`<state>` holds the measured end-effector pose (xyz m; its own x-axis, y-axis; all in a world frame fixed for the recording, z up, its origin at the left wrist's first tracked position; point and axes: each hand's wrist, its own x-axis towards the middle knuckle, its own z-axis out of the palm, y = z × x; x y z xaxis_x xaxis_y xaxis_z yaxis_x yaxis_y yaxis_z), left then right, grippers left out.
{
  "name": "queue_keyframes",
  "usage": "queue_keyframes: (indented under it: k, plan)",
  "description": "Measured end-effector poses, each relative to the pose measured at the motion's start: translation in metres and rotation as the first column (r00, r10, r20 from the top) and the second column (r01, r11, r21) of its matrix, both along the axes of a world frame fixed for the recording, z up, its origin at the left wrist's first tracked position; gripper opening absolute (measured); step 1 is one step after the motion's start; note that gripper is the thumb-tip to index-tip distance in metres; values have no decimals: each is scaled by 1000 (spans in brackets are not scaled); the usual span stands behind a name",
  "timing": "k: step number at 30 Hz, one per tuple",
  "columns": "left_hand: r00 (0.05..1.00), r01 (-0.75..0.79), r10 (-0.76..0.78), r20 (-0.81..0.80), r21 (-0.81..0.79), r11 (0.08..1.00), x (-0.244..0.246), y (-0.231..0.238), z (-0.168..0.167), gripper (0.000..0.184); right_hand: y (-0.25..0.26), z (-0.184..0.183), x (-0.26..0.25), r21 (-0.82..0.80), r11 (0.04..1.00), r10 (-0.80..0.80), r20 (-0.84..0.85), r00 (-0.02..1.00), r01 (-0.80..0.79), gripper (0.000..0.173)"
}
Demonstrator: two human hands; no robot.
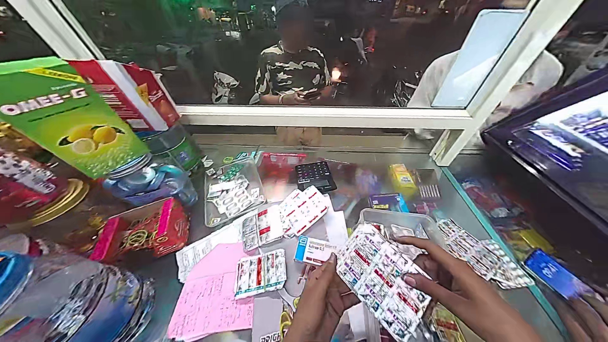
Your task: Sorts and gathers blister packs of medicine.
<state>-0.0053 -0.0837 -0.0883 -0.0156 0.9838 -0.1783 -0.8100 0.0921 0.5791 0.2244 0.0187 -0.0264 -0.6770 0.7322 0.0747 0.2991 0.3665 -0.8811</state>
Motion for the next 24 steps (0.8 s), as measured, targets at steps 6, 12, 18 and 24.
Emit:
queue_keyframes:
  k: [6,12,18,24]
  plan:
    - [990,112,-116,83,44,993,0,1,5,38,-25,-7,15,191,964,-168,-98,981,184,37]
    - [981,131,-132,144,21,991,-2,9,10,35,-44,-21,4,568,773,-272,-103,957,282,34]
    - [997,60,-63,35,74,995,3,12,13,29,-55,-26,1,574,792,-296,61,953,209,88]
    - [986,53,-23,-164,177,983,8,10,6,30,-58,-29,4,450,850,-291,-30,956,273,81]
